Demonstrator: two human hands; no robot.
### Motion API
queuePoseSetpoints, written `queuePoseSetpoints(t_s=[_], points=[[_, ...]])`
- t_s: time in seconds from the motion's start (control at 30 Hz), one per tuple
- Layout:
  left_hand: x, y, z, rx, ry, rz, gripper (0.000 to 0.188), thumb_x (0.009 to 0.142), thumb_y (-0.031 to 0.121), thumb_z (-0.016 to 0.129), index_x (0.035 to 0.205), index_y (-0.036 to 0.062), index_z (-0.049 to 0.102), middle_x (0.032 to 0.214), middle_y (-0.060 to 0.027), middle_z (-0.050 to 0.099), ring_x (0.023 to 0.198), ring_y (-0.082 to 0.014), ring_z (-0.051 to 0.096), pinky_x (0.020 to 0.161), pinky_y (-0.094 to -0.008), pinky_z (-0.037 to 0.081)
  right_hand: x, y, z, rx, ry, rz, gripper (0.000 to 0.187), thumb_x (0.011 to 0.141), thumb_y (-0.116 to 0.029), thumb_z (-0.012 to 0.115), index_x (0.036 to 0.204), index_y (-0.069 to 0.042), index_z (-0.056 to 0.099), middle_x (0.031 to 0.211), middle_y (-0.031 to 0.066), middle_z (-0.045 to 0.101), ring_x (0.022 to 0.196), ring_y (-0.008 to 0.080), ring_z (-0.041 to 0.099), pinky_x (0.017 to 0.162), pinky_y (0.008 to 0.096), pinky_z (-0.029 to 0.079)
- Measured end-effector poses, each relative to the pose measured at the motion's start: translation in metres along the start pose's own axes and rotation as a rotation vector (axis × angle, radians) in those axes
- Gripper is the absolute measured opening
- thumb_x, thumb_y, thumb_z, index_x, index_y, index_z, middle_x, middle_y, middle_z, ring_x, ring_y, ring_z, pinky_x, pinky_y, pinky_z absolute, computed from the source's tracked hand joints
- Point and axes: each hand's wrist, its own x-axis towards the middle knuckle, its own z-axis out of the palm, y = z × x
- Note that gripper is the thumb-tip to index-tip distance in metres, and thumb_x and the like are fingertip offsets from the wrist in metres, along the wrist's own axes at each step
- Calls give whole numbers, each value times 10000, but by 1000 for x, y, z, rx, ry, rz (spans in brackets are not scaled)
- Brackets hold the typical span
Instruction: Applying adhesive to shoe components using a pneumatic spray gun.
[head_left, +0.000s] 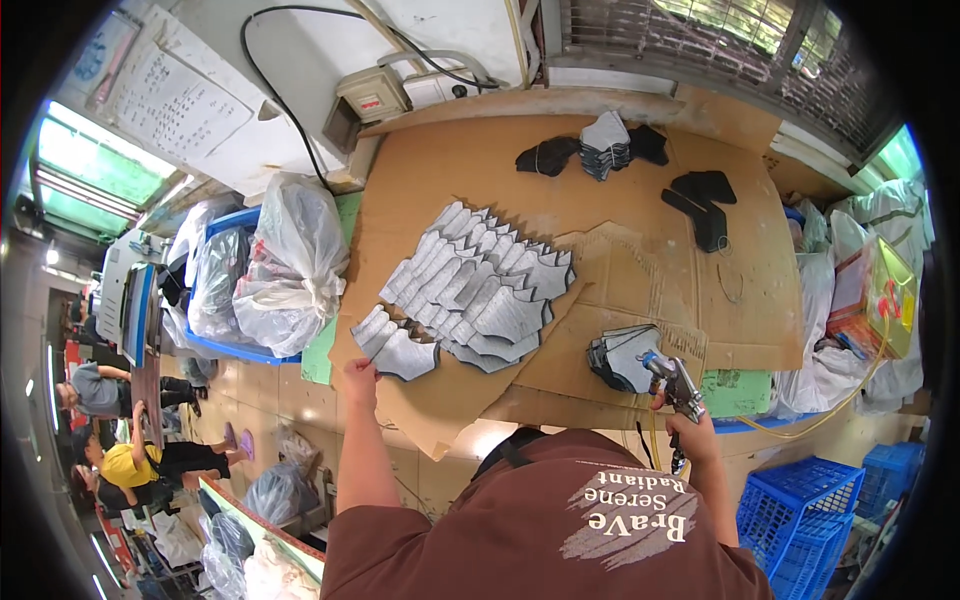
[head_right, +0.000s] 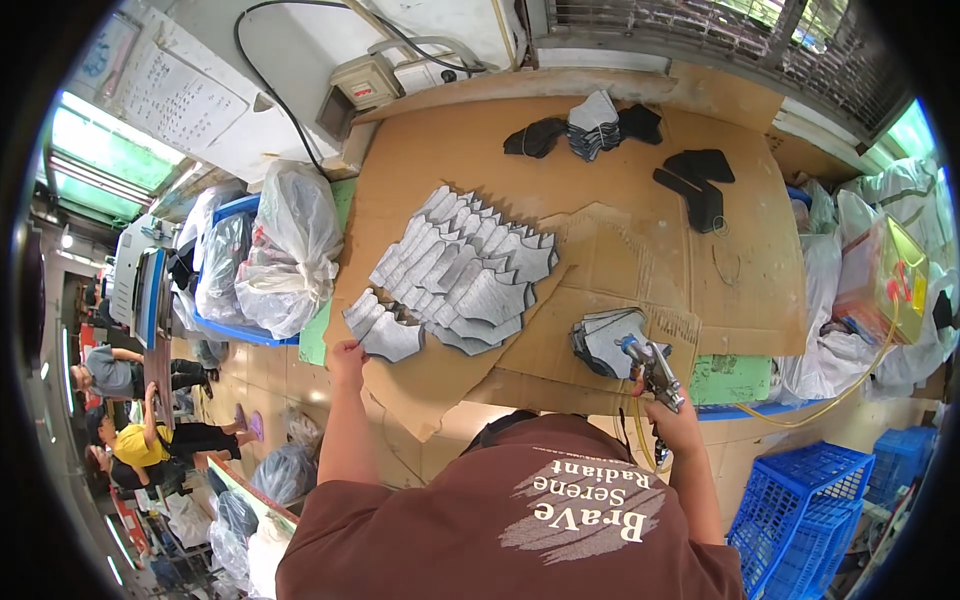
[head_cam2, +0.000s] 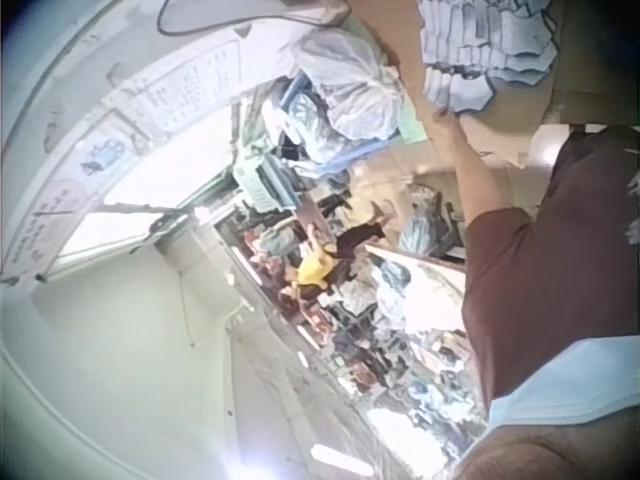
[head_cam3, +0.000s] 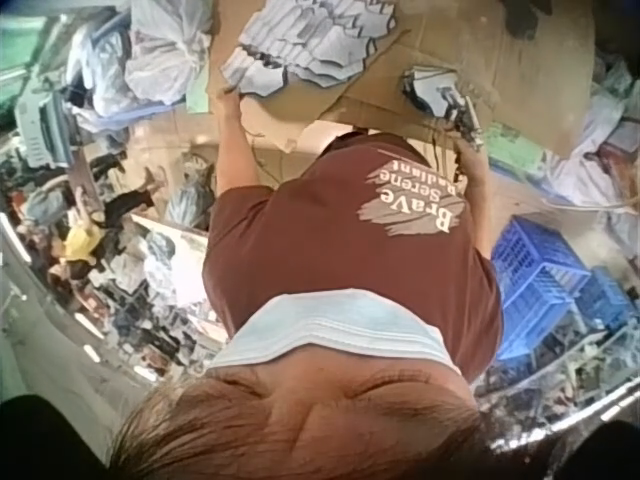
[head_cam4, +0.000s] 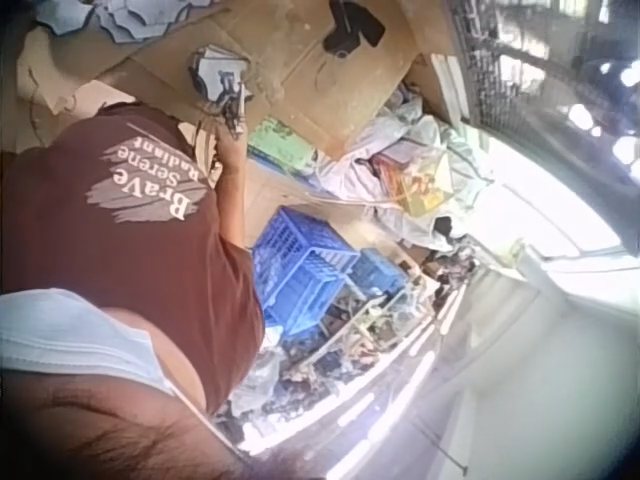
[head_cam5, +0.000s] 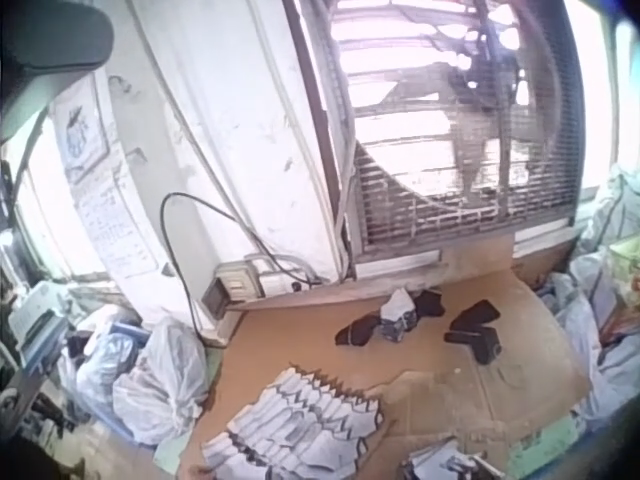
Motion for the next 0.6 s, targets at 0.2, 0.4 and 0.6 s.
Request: queuePoseSetpoints(t_s=[0.2,0.4,0.6], points=[[33,-30,9,662,276,343,167,779,80,557,896,-38,568,818,-156,618,689,-249,601,585,-353,488,-3,1,-5,-12,12,47,301,696,-22,503,978,-75,593,721,-61,541,542,14,407,461,174,318],[-25,28,63,390,208,575,143,808,129,548,828,-5,593,756,-143,613,667,-279,574,630,-353,459,-3,-8,6,-61,-53,40,154,757,-73,554,904,-65,601,801,-40,554,698,43,476,622,197,388],[-168,81,193,105,-760,486,186,807,188,592,797,2,603,649,-71,600,586,-151,568,546,-278,442,-3,-13,11,-1,-79,14,162,760,-52,532,916,-26,569,895,3,568,838,87,504,792,240,396]])
